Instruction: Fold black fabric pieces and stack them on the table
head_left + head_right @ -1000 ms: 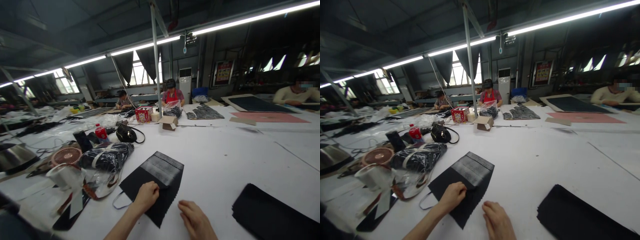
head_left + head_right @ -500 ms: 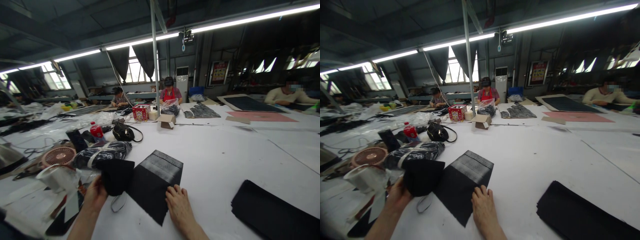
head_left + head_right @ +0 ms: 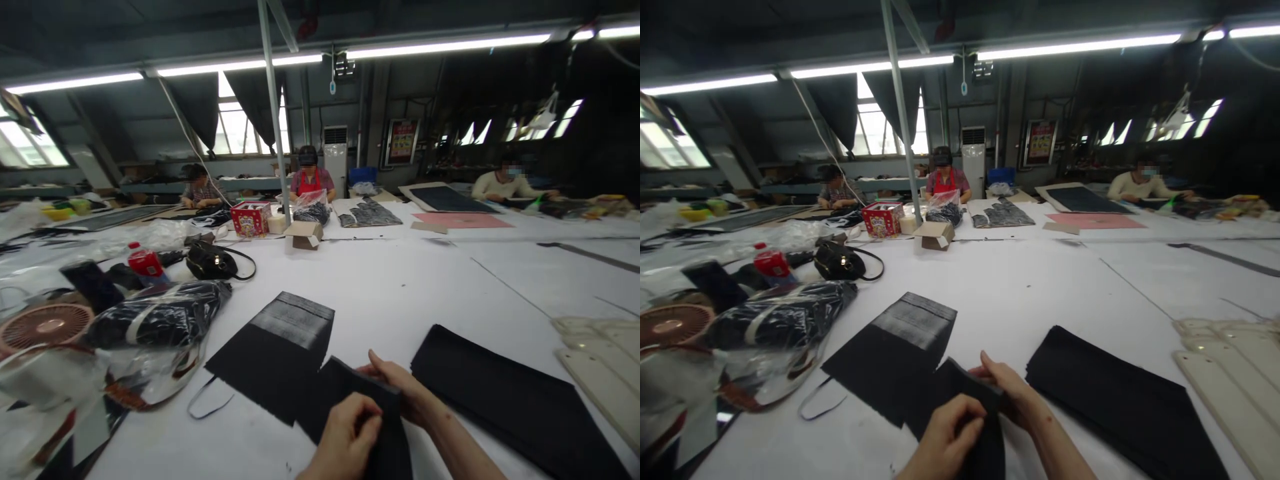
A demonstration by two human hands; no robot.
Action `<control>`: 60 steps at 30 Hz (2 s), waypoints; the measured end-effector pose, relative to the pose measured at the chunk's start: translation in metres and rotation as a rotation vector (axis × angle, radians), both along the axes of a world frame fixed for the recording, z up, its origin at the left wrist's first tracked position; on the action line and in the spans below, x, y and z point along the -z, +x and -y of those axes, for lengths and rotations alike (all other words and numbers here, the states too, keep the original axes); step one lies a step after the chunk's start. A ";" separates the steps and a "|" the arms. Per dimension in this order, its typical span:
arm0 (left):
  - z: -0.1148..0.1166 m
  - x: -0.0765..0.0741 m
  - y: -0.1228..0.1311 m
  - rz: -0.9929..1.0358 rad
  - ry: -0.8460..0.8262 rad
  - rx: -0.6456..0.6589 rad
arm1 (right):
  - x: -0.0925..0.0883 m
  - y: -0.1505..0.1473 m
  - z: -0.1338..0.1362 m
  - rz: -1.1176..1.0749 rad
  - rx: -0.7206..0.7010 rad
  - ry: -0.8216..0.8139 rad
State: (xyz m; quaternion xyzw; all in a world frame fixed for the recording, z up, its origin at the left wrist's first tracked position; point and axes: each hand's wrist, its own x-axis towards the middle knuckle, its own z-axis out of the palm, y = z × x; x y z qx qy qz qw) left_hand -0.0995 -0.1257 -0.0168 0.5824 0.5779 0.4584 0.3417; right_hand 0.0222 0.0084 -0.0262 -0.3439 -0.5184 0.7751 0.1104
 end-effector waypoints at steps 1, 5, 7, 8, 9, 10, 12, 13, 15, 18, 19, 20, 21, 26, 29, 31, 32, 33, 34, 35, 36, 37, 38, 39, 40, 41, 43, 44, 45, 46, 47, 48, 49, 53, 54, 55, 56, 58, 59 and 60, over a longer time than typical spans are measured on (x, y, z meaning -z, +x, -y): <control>-0.003 0.006 0.013 -0.104 0.035 0.072 | 0.000 0.017 -0.004 0.042 -0.011 0.036; -0.015 0.018 0.013 -0.510 0.082 0.079 | 0.006 0.052 -0.011 0.223 0.002 0.238; -0.021 0.023 -0.002 -0.641 0.048 0.036 | 0.013 0.047 -0.010 0.273 0.015 0.331; -0.024 0.026 -0.010 -0.682 0.035 0.031 | 0.016 0.041 -0.008 0.298 0.034 0.398; -0.027 0.029 -0.016 -0.710 0.027 0.031 | 0.019 0.034 -0.005 0.326 0.059 0.473; -0.028 0.031 -0.020 -0.729 0.023 0.032 | 0.021 0.025 -0.001 0.359 0.092 0.552; -0.030 0.034 -0.025 -0.748 0.017 0.029 | 0.024 0.009 0.009 0.436 0.174 0.712; -0.030 0.034 -0.025 -0.757 0.014 0.028 | 0.026 0.003 0.014 0.474 0.217 0.784; -0.031 0.033 -0.025 -0.783 0.008 0.036 | 0.029 -0.008 0.025 0.533 0.287 0.905; -0.034 0.029 -0.026 -0.819 0.002 0.051 | 0.039 -0.016 0.037 0.604 0.329 1.161; -0.035 0.028 -0.027 -0.825 -0.002 0.052 | 0.043 -0.016 0.039 0.615 0.335 1.263; -0.035 0.028 -0.028 -0.827 -0.006 0.051 | 0.048 -0.016 0.041 0.617 0.340 1.363; -0.036 0.029 -0.029 -0.827 -0.010 0.048 | 0.053 -0.016 0.042 0.608 0.346 1.451; -0.041 0.037 -0.033 -0.843 -0.005 0.030 | 0.066 -0.014 0.045 0.569 0.311 1.683; -0.043 0.041 -0.034 -0.872 0.004 0.022 | 0.067 -0.014 0.046 0.583 0.281 1.714; -0.044 0.041 -0.035 -0.881 0.005 0.013 | 0.067 -0.014 0.047 0.588 0.275 1.719; -0.044 0.040 -0.035 -0.882 0.006 0.007 | 0.067 -0.014 0.047 0.586 0.272 1.720; -0.044 0.040 -0.036 -0.882 0.009 0.002 | 0.067 -0.015 0.046 0.584 0.269 1.721; -0.043 0.039 -0.037 -0.880 0.013 -0.001 | 0.068 -0.015 0.046 0.580 0.267 1.721; -0.043 0.038 -0.037 -0.879 0.018 -0.005 | 0.068 -0.015 0.046 0.576 0.265 1.720; -0.043 0.038 -0.038 -0.876 0.021 -0.008 | 0.068 -0.015 0.045 0.574 0.260 1.718; -0.043 0.038 -0.038 -0.872 0.024 -0.011 | 0.069 -0.015 0.045 0.573 0.252 1.717; -0.042 0.038 -0.038 -0.869 0.024 -0.014 | 0.069 -0.015 0.044 0.574 0.242 1.717; -0.042 0.038 -0.038 -0.866 0.024 -0.015 | 0.069 -0.015 0.044 0.574 0.231 1.717; -0.042 0.038 -0.038 -0.864 0.023 -0.016 | 0.069 -0.015 0.044 0.576 0.222 1.717; -0.042 0.039 -0.038 -0.862 0.020 -0.019 | 0.069 -0.015 0.044 0.578 0.217 1.718; -0.042 0.040 -0.038 -0.855 0.013 -0.027 | 0.070 -0.015 0.045 0.582 0.219 1.720; -0.042 0.041 -0.038 -0.852 0.010 -0.031 | 0.070 -0.015 0.045 0.584 0.219 1.720; -0.041 0.042 -0.039 -0.849 0.008 -0.033 | 0.070 -0.015 0.045 0.584 0.217 1.720; -0.041 0.042 -0.039 -0.847 0.008 -0.035 | 0.071 -0.015 0.045 0.583 0.214 1.721; -0.041 0.043 -0.039 -0.847 0.008 -0.036 | 0.071 -0.015 0.045 0.582 0.211 1.722; -0.041 0.044 -0.039 -0.847 0.009 -0.037 | 0.072 -0.015 0.045 0.582 0.209 1.724; -0.041 0.044 -0.039 -0.848 0.008 -0.039 | 0.073 -0.015 0.045 0.583 0.209 1.728; -0.042 0.046 -0.039 -0.854 -0.001 -0.051 | 0.076 -0.016 0.044 0.591 0.212 1.746; -0.042 0.046 -0.039 -0.857 -0.002 -0.051 | 0.077 -0.016 0.043 0.594 0.211 1.748; -0.043 0.046 -0.039 -0.861 -0.001 -0.054 | 0.077 -0.016 0.043 0.598 0.210 1.748; -0.043 0.046 -0.039 -0.867 0.000 -0.058 | 0.077 -0.016 0.043 0.601 0.210 1.749; -0.046 0.044 -0.041 -0.889 -0.005 -0.059 | 0.076 -0.016 0.043 0.609 0.211 1.745; -0.047 0.042 -0.042 -0.904 -0.009 -0.058 | 0.076 -0.016 0.043 0.613 0.209 1.742; -0.049 0.041 -0.044 -0.920 -0.012 -0.056 | 0.075 -0.016 0.044 0.619 0.204 1.738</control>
